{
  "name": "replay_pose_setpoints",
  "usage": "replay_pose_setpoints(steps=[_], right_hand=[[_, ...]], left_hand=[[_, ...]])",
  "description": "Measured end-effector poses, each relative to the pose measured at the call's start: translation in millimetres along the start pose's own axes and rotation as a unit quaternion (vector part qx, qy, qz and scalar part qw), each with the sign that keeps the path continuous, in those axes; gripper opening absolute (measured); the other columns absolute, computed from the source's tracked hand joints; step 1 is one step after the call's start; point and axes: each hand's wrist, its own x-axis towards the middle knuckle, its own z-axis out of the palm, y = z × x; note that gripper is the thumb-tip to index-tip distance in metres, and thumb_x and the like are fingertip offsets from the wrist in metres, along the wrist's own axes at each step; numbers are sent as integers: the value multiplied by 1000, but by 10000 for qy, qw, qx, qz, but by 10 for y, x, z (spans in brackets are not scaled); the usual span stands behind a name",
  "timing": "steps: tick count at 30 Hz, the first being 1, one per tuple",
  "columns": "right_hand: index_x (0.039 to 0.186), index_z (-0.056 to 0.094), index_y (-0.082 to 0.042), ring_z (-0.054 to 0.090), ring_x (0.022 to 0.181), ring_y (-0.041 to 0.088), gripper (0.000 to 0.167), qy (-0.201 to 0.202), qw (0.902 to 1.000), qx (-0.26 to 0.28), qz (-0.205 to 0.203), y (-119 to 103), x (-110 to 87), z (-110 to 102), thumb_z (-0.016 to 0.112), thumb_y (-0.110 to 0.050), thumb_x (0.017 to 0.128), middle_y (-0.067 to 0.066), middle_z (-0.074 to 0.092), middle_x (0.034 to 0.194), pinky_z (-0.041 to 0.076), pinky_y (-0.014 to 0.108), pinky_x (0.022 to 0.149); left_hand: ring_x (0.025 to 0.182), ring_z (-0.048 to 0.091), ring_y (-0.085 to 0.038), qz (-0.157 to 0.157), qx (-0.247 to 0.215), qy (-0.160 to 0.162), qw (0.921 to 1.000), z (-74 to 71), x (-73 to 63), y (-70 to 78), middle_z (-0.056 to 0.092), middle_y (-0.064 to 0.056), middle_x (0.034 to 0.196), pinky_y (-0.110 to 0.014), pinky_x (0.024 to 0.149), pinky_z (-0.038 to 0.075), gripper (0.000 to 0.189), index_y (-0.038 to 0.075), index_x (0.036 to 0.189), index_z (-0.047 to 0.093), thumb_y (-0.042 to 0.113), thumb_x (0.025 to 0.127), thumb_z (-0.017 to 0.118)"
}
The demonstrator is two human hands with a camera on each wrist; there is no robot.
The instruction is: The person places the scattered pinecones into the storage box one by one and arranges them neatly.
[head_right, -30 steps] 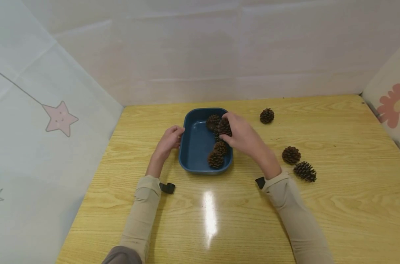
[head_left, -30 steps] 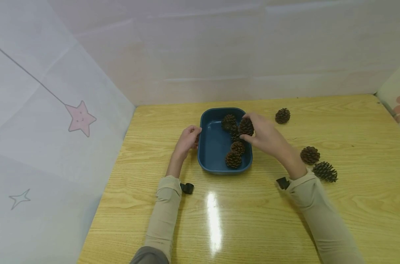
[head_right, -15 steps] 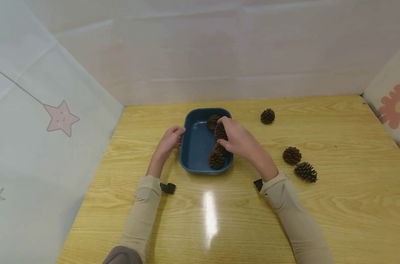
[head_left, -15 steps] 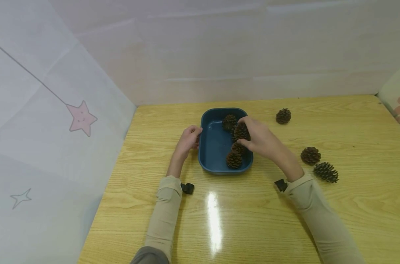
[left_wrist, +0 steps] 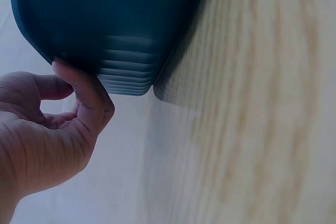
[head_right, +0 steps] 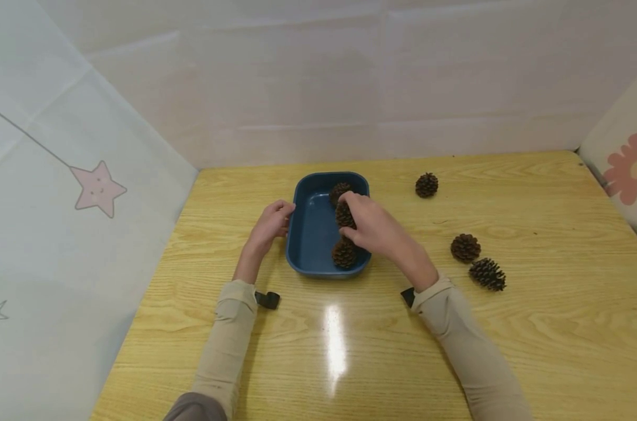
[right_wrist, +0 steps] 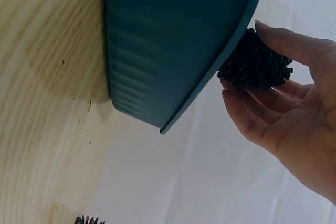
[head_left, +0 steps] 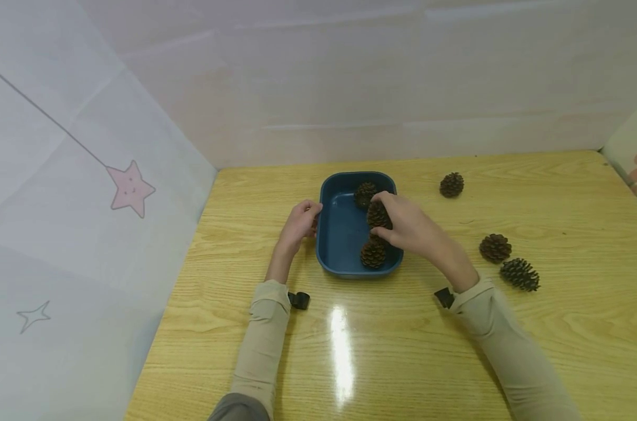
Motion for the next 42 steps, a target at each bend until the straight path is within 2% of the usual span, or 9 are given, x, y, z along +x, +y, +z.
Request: replay_pose_setpoints(steps=[7,14,29,34,42], right_hand=[[135,49,4,66,97,34,54,-72,9999,51,-127,-43,-6,36,80,-9,92,21,65,112,56,47,81],[133,50,3,66,97,32,54,-180,9997,83,-170,-55,0,76,81,-10,91,19,65,112,56,45,81],[134,54,-1,66,90,26,55,-251,9991,235,-264,-106,-11,151,81,-27,93,16,66,116,56,41,75],[134,54,-1,66,96,28,55,-370,9984,311,-278,-123,-8,169,80,-28,94,17,66,119,56,43,80],[132,57,2,65,107,29,51,-403,9967,401,-585,-145,1,225,81,-19,93,16,65,123,55,44,88]], left_hand=[[61,50,-15,-12,-1,-19,10000,-3,-7,4,55,-6,82,-26,56,43,26,1,103,59,26,109,54],[61,50,-15,58,-54,-41,10000,1,-12,-2,55,-6,81,-25,55,43,24,2,103,60,24,109,54],[63,50,-15,44,7,-38,10000,-1,-8,-3,55,-6,82,-26,56,43,26,1,105,60,26,110,53],[63,51,-15,11,-16,-36,10000,5,-3,-1,56,-5,82,-25,56,43,25,2,104,60,26,109,54],[63,50,-15,36,33,-49,10000,-4,-3,-12,54,-5,82,-27,58,43,24,3,103,60,26,110,53]])
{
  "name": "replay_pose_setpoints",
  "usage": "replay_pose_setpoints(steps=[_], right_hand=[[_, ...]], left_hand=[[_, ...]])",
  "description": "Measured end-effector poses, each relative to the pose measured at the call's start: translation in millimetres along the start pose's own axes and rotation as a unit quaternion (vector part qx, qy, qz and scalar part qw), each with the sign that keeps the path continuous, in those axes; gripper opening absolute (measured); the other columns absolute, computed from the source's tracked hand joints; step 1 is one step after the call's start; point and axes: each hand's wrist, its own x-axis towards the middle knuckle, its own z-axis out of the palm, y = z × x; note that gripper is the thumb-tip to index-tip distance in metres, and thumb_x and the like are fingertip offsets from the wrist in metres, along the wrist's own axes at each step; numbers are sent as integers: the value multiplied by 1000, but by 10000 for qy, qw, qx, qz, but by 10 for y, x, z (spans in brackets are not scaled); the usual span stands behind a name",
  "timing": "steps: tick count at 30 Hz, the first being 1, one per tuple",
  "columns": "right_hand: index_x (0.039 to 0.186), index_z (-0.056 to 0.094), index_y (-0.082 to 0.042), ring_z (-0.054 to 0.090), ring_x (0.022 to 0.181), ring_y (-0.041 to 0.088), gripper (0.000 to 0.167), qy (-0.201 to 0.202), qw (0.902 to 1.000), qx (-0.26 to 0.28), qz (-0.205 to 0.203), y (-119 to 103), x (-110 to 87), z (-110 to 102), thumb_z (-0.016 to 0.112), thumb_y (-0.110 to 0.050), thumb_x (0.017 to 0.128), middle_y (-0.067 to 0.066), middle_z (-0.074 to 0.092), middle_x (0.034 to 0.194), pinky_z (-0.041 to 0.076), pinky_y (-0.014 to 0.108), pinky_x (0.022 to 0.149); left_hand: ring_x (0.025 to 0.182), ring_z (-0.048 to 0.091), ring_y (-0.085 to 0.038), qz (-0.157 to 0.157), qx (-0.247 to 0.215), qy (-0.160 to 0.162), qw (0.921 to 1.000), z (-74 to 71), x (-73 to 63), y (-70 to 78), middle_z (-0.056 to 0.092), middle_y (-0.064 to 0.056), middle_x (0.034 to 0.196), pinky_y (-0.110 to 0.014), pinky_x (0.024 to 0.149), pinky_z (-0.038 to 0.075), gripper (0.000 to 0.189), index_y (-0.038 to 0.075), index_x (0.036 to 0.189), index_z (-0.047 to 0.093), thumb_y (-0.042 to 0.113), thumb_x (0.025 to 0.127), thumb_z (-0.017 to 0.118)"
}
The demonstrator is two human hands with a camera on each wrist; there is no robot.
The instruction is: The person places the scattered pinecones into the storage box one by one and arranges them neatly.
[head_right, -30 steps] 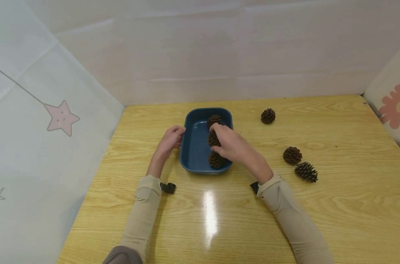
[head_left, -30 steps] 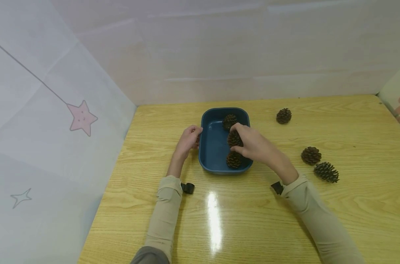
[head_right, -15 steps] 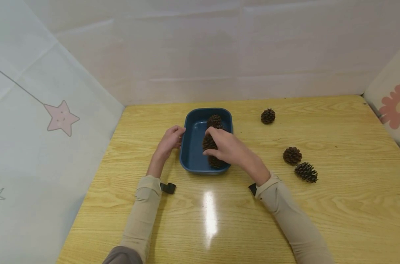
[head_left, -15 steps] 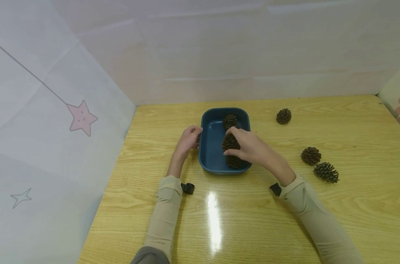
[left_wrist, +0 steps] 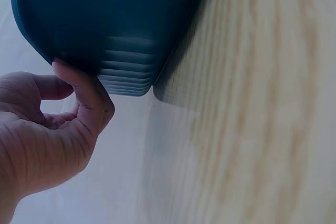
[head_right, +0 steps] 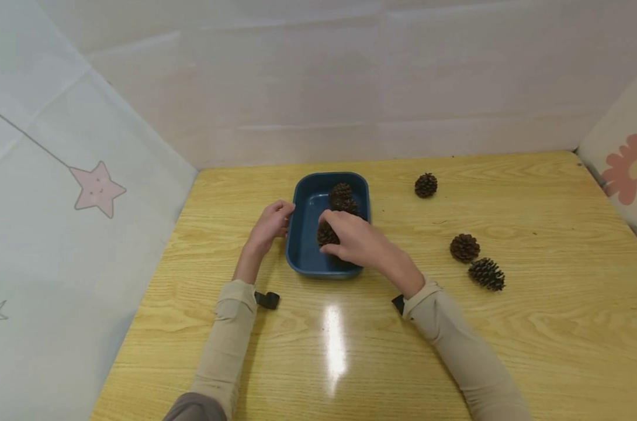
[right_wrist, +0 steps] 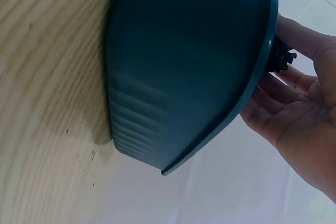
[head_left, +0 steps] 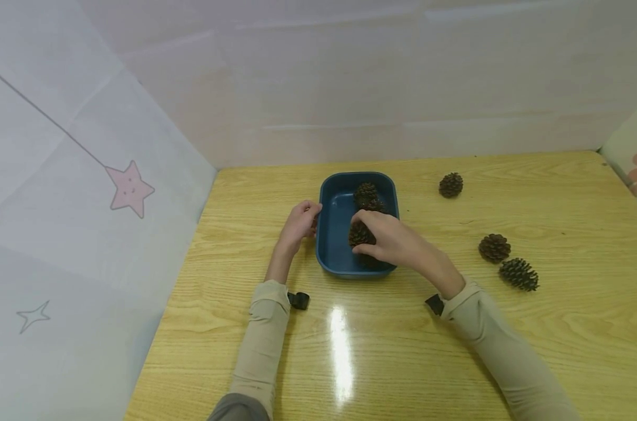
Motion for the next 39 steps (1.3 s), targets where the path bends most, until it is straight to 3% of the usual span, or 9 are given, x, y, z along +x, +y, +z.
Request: replay_pose_setpoints(steps=[6,18,28,39], right_hand=[[127,59,1,66,99,26,47,4,9998,32,-206,1,14,48,83,-13,90,13,67,115,55,41,84],[125,58,3,67,101,26,45,-135,9991,102,-389,-32,38,125,83,-10,90,14,67,117,56,40,85],[126,56,2,67,99,25,45,-290,9984,165,-447,-13,53,230,81,-8,91,15,65,118,56,38,82],[124,54,1,67,94,22,42,-456,9981,73,-410,9,62,311,81,-8,92,13,65,114,56,33,77]], left_hand=[[63,49,-16,73,48,-27,10000,-7,-8,-4,52,-6,82,-30,60,43,27,2,103,59,27,110,53],[64,48,-15,145,67,-2,9999,-3,-16,-4,52,-5,82,-29,58,43,25,4,100,59,26,110,53],[64,48,-15,28,50,-80,10000,-7,-18,17,52,-5,84,-30,60,43,35,-6,113,58,28,110,53],[65,50,-14,38,22,-21,10000,-2,-22,9,55,-5,85,-27,58,43,30,-2,109,59,27,110,52]])
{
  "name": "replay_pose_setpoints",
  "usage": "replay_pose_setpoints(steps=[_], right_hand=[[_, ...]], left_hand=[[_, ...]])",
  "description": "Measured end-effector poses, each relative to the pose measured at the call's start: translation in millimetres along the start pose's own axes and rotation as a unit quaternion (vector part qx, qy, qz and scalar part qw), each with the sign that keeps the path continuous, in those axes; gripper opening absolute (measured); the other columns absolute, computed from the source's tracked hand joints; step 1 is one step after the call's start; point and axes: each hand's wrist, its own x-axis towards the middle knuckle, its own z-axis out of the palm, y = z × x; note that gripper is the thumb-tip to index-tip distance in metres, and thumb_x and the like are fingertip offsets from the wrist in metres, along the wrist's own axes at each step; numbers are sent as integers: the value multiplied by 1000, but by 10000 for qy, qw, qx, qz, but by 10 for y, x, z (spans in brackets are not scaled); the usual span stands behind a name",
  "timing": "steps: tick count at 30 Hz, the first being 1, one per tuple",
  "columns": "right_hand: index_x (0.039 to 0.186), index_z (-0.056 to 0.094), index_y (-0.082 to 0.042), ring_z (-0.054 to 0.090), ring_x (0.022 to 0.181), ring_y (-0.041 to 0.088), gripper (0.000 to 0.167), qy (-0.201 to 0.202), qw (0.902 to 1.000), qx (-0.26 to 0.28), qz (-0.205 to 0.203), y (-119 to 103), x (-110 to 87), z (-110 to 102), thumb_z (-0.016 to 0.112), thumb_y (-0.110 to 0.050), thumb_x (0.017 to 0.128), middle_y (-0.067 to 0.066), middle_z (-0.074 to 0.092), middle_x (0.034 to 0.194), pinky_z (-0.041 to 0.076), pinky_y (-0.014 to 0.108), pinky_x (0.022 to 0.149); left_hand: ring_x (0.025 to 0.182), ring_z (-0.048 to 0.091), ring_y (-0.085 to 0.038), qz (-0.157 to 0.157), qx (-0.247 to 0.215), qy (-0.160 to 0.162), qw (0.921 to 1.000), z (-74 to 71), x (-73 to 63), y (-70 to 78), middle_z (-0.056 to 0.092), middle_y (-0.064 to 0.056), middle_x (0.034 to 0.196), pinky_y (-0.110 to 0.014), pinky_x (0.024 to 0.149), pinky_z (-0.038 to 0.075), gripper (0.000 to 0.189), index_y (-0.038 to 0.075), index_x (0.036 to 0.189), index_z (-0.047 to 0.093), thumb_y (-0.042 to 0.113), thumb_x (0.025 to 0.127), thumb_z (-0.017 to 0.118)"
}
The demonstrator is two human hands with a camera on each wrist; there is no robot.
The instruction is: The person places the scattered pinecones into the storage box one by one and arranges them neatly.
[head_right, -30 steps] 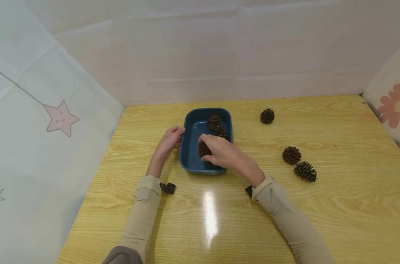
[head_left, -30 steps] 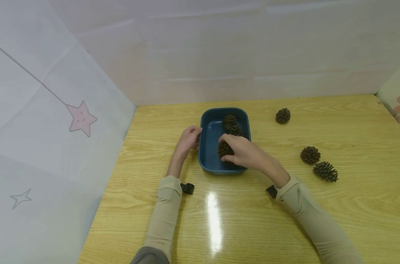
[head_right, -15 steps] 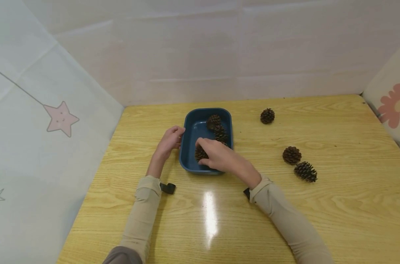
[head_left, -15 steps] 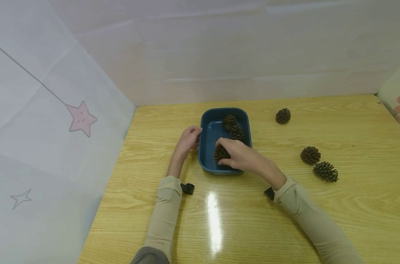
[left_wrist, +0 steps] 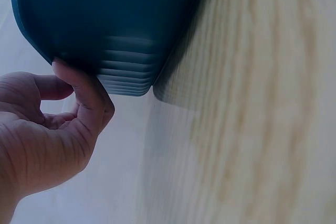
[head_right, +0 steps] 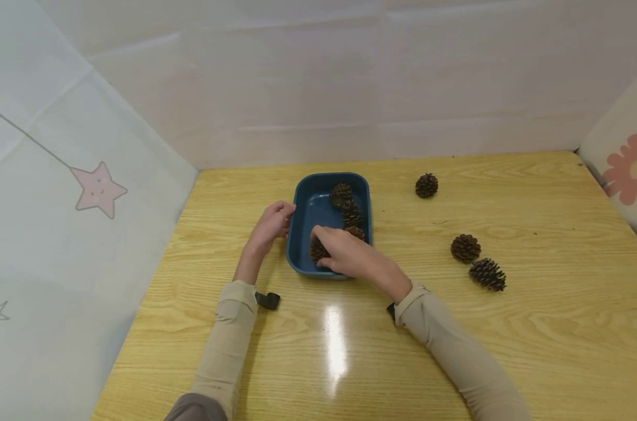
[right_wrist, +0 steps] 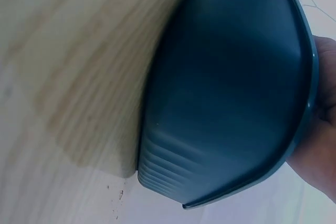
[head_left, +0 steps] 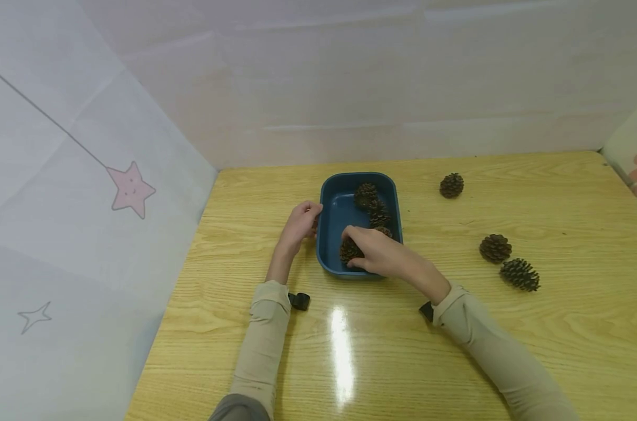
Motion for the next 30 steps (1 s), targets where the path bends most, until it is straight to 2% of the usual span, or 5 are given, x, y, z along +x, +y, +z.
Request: replay_pose_setpoints(steps=[12,20,27,30], right_hand=[[128,54,1,67,94,21,44,-236,9995,-144,127,18,-5,43,79,-9,94,13,65,118,56,32,77],[124,58,-3,68,94,21,38,-443,9982,-286,297,8,-6,37,79,-14,94,12,67,115,56,31,77],[121,66,-1,68,96,25,37,-657,9957,-558,331,-23,-34,-119,80,-22,94,14,70,112,56,36,79],[118,67,1,68,96,27,36,-556,9969,-455,328,1,-59,-203,79,-23,95,16,70,111,56,38,80]], left_hand=[[64,49,-14,11,-14,7,10000,13,9,-2,53,-5,83,-27,57,43,26,2,105,59,27,110,53],[64,48,-15,29,2,17,10000,12,10,-20,52,-5,83,-28,57,44,24,4,103,59,26,109,53],[64,50,-14,19,-24,-8,10000,-2,15,-20,54,-5,85,-26,57,44,26,2,107,60,27,109,54],[64,50,-15,21,-23,-16,10000,1,10,-15,55,-5,85,-26,57,44,27,1,107,60,27,109,53]])
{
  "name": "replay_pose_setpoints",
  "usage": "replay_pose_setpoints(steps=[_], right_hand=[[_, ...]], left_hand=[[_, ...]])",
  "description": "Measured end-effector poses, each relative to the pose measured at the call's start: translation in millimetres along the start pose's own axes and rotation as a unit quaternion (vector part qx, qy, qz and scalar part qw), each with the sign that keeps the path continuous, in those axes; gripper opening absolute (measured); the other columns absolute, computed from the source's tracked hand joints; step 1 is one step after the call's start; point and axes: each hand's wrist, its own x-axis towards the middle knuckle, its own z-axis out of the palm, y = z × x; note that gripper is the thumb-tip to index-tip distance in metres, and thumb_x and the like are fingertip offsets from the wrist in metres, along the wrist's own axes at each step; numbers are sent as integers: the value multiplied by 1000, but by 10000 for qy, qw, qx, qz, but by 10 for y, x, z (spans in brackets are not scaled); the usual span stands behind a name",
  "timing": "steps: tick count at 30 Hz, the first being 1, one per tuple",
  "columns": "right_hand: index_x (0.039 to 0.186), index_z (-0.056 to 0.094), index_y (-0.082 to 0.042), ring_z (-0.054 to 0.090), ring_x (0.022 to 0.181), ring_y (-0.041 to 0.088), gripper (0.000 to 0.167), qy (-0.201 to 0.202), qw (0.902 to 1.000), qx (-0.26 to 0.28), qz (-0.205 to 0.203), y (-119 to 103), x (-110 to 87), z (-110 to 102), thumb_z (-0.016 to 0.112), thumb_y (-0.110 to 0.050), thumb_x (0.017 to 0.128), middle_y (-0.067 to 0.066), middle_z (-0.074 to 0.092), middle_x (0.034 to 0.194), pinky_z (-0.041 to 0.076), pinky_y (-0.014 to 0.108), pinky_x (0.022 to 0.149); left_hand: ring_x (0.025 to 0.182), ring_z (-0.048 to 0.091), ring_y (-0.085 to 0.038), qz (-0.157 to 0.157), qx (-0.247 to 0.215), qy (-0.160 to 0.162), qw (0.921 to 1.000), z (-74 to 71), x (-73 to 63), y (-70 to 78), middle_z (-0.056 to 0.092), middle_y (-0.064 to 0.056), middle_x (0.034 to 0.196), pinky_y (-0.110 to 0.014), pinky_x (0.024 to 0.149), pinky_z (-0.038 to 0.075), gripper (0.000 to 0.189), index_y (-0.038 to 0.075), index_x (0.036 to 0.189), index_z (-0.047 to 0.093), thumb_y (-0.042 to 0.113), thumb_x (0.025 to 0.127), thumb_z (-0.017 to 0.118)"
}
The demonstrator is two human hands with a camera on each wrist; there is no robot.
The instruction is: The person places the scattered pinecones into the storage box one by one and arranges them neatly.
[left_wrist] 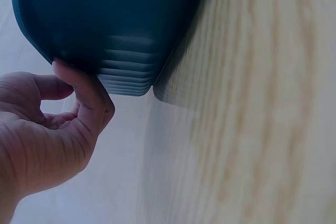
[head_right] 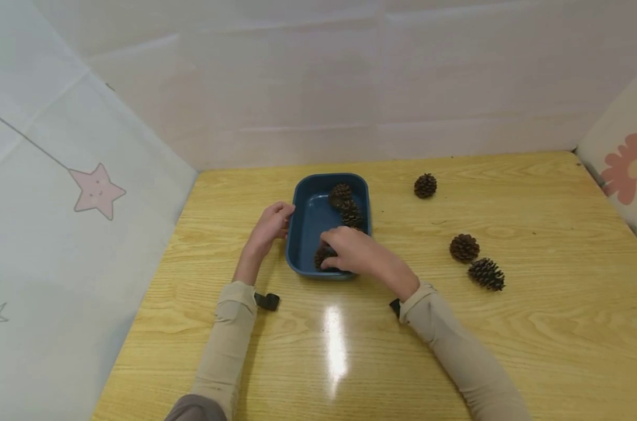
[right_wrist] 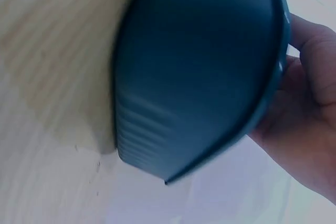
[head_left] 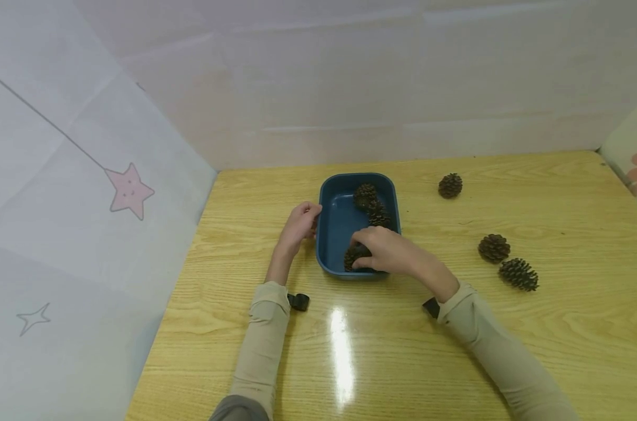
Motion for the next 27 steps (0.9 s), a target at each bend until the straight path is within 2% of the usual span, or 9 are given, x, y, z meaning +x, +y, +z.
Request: replay_pose_setpoints(steps=[4,8,12,17,23,27], right_hand=[[121,66,5,68,101,33,36,448,9985,275,142,108,-51,-118,75,-21,98,22,69,116,56,44,86],[129,62,7,63,116,40,40,964,9913,564,694,267,-134,-278,71,-18,101,25,65,126,52,52,96],[135,58,8,57,125,44,43,1532,9774,646,1305,440,-242,-429,68,-19,103,28,61,134,47,57,101],[142,51,11,52,127,48,50,2259,9583,485,1680,666,-365,-526,65,-18,105,33,55,139,46,60,101],[150,37,14,46,125,52,62,2560,9388,745,2183,916,-462,-553,65,-16,104,37,41,146,39,65,104],[153,31,14,37,136,54,68,2690,9291,817,2401,1042,-497,-533,67,-16,103,38,35,149,33,66,110]], left_hand=[[65,50,-15,-13,7,13,10000,2,-1,2,55,-6,86,-26,57,44,27,1,107,60,27,109,53],[65,51,-15,-59,25,44,10000,3,5,1,55,-6,86,-25,57,45,26,2,107,60,27,109,53],[65,50,-14,-66,28,50,10000,3,10,1,55,-5,86,-25,56,45,25,3,105,60,27,109,53],[64,49,-15,-57,-10,27,10000,1,12,2,54,-5,85,-25,56,44,25,4,103,59,27,109,53],[63,49,-15,-92,-69,14,9999,-3,11,5,54,-5,84,-25,57,44,25,3,103,59,27,109,53],[64,50,-15,-116,-50,39,9999,-1,-6,20,54,-6,84,-26,57,44,24,4,101,59,26,109,53]])
